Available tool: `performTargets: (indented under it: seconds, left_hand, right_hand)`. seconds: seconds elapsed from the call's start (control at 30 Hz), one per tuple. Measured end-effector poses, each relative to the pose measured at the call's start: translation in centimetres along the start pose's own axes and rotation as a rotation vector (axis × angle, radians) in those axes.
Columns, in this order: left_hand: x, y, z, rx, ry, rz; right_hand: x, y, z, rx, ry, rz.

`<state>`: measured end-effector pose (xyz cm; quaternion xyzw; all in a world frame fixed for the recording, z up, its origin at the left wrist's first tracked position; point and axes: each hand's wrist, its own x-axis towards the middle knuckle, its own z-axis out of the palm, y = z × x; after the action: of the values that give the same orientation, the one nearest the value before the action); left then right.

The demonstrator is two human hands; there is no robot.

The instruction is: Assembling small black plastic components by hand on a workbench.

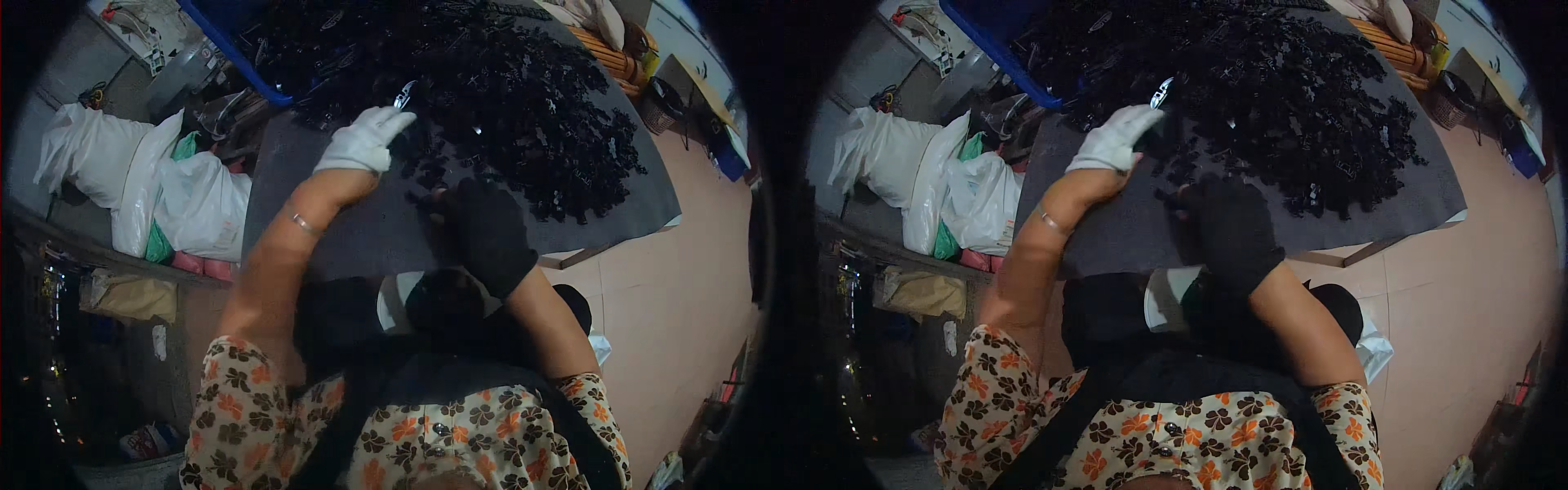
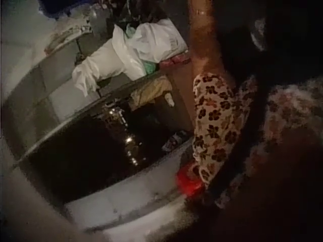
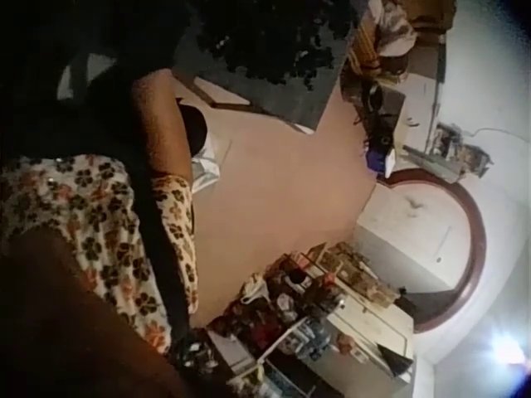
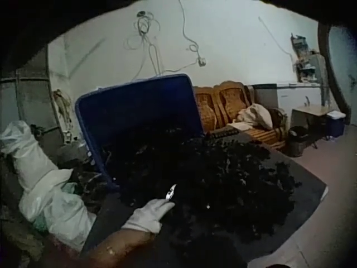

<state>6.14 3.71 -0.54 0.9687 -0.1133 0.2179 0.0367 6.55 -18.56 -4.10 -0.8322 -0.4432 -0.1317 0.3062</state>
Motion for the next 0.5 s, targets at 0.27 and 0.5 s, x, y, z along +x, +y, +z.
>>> performTargets:
  seconds: [0.27,0.5]
  left_hand:
    - [-3.0,1.4,-0.3,-0.258,0.087,-0.142]
    - [-5.3,5.2,-3.6,-1.124,-0.181,-0.66]
  right_hand:
    - [0.2,0.5,-1.4,0.018,0.156,-0.174]
    - [-0.5,-0.3,-1.4,0.334,0.242,-0.155]
